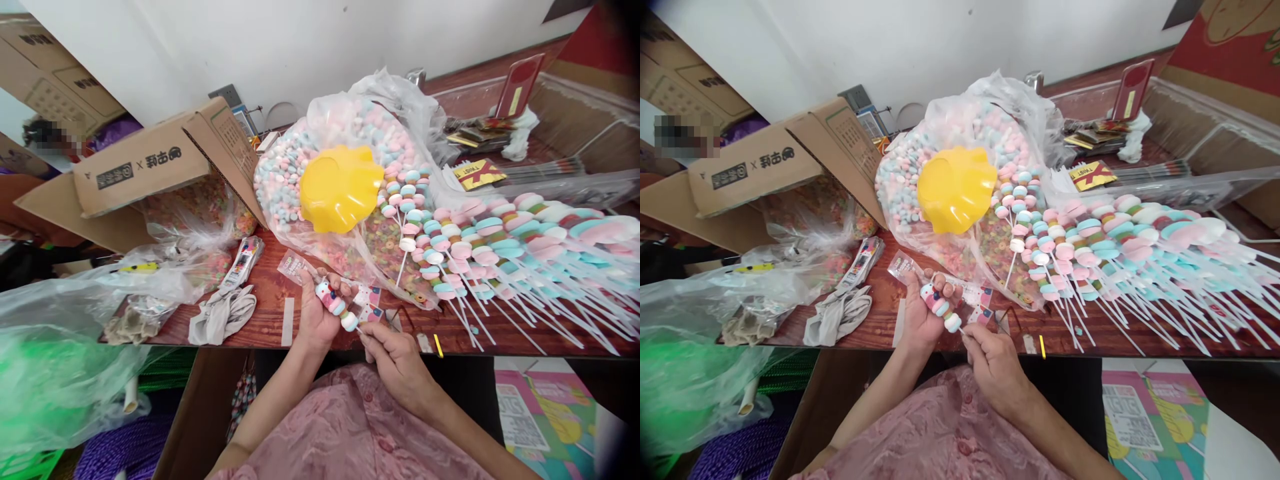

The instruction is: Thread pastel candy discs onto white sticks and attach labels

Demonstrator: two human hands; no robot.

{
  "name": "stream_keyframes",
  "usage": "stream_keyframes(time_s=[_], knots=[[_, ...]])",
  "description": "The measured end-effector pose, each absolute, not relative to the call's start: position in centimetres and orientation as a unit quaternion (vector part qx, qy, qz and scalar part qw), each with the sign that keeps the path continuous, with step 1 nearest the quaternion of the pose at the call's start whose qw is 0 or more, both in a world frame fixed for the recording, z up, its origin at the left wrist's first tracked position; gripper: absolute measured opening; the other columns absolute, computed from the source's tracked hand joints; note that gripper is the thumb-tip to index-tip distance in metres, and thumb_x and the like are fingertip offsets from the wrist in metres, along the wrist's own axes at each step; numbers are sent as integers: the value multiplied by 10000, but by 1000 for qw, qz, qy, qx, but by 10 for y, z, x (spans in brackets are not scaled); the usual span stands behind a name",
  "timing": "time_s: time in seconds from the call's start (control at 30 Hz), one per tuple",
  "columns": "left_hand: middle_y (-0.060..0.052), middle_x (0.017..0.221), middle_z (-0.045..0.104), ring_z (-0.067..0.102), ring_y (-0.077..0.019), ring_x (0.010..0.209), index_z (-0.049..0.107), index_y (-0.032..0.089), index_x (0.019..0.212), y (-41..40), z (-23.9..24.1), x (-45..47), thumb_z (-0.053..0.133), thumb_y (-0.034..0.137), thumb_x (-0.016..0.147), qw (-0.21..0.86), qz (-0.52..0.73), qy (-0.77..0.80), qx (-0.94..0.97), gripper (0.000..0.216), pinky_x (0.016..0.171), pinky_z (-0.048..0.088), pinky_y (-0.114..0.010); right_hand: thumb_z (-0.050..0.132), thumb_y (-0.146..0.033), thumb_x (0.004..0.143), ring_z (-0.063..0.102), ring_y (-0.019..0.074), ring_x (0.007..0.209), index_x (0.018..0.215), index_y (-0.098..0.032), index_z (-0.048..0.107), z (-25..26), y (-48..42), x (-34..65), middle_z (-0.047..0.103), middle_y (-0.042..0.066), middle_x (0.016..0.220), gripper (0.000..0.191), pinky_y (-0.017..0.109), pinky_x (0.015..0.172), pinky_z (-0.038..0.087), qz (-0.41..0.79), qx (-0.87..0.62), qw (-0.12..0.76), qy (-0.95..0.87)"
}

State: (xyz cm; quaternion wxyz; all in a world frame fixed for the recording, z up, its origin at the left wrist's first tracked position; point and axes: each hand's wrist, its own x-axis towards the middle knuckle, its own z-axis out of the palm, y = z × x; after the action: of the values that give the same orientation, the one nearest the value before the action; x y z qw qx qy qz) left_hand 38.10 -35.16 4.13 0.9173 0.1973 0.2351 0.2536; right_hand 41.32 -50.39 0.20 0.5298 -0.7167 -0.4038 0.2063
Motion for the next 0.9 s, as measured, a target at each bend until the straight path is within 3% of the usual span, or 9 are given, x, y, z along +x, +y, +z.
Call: stream_keyframes(time_s=[0.23, 0.37, 0.57, 0.8, 0.9], knots=[[35, 626, 509, 536, -115, 560, 508, 201, 673, -353, 41, 382, 586, 610, 843, 910, 263, 238, 214, 449, 685, 533, -306, 387, -118, 948, 556, 131, 556, 919, -153, 659, -2, -507, 412, 627, 24, 651, 275, 264, 545, 355, -18, -749, 390, -535], [34, 626, 510, 536, -111, 557, 496, 196, 668, -352, 40, 382, 592, 601, 843, 910, 261, 240, 215, 452, 677, 524, -292, 385, -80, 919, 533, 135, 520, 930, -127, 663, -1, -508, 412, 622, 31, 638, 281, 289, 539, 334, -109, -756, 329, -555], [52, 558, 458, 501, -116, 486, 531, 210, 740, -356, 33, 382, 482, 633, 892, 915, 244, 209, 243, 452, 669, 519, -304, 385, -99, 939, 560, 129, 538, 926, -157, 639, -5, -506, 412, 641, 25, 657, 261, 263, 530, 340, -25, -764, 385, -517], [59, 566, 467, 493, -115, 457, 549, 218, 809, -360, 27, 382, 511, 641, 876, 918, 223, 185, 271, 430, 659, 517, -306, 389, -243, 997, 434, 106, 490, 788, -208, 532, 0, -507, 413, 462, -51, 545, 256, 221, 507, 355, 191, -738, 479, -436], [51, 596, 495, 512, -113, 500, 534, 212, 770, -357, 25, 383, 555, 598, 876, 916, 231, 208, 255, 401, 674, 514, -298, 391, -237, 998, 461, 110, 511, 811, -204, 557, 0, -510, 412, 501, -38, 579, 252, 229, 526, 359, 164, -737, 472, -456]])
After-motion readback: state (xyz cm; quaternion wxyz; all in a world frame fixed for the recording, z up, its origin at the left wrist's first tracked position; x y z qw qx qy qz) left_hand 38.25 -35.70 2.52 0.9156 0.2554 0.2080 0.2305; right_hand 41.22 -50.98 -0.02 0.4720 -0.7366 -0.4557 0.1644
